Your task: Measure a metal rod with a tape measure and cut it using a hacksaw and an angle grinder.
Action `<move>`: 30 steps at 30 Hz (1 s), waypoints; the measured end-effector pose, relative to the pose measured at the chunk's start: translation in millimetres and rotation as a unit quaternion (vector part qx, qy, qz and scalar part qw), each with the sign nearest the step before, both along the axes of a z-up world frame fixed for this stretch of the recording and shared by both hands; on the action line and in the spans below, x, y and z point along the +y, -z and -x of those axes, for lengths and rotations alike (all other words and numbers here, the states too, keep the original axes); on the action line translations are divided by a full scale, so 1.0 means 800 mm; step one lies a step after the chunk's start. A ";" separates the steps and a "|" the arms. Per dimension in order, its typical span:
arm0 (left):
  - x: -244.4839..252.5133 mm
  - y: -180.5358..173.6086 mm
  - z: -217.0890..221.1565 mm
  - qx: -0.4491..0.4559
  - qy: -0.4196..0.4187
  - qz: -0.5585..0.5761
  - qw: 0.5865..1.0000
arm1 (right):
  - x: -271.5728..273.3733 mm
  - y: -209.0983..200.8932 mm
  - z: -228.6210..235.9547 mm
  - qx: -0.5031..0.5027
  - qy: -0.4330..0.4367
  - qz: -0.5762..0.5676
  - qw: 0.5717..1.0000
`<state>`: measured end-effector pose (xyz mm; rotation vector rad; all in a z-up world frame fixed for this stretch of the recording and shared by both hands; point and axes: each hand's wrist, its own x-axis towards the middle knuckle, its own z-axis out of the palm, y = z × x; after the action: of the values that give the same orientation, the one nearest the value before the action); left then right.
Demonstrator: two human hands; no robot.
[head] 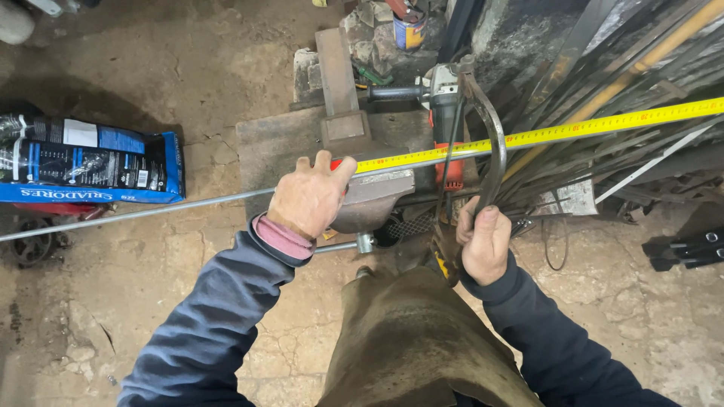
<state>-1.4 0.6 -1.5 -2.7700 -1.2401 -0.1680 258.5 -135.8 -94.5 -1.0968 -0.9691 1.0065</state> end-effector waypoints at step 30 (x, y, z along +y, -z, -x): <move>0.000 -0.001 -0.001 0.010 -0.002 0.003 1.000 | -0.004 0.005 0.003 -0.003 0.009 0.005 1.000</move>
<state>-0.7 0.8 -1.0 -2.7676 -1.2422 -0.1369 256.0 -138.9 -98.8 -1.1151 -0.9585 0.9954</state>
